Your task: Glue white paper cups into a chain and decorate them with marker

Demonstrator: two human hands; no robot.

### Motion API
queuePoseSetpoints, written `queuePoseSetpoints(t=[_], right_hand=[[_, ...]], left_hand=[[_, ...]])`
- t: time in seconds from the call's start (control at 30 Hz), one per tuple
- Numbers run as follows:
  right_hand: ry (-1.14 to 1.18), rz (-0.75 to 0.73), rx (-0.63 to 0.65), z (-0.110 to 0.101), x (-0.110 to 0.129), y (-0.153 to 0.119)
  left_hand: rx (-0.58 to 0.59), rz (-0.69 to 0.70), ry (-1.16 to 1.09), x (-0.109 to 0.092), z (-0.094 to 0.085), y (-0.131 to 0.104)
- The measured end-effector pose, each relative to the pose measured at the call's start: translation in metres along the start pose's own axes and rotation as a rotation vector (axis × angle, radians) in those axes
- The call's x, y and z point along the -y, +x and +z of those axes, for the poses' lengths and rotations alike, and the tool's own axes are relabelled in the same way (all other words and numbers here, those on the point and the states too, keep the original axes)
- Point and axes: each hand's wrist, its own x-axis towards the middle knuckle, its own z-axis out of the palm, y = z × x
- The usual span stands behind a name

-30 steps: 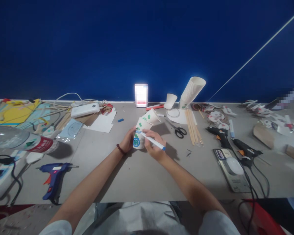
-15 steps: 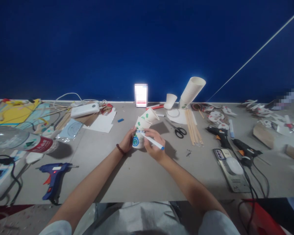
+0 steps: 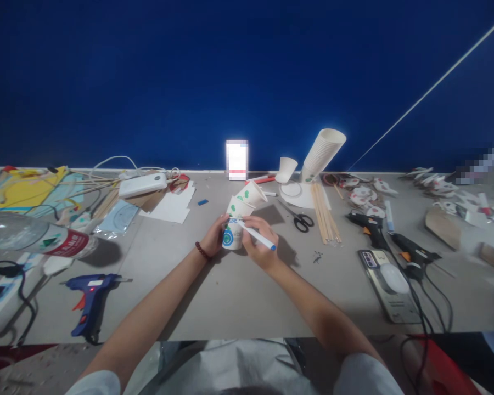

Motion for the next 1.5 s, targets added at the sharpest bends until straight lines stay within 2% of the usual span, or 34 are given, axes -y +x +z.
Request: queuePoseSetpoints(t=[1.17,1.5], right_hand=[[0.046,0.019,0.028,-0.0010,-0.0041,-0.0021],[0.029,0.023,-0.015,0.0004,-0.0028,-0.0016]], left_hand=[[-0.019,-0.018,-0.010,-0.0011,0.0005,-0.0010],[-0.014,-0.010,0.003,-0.0013,-0.0003,-0.0004]])
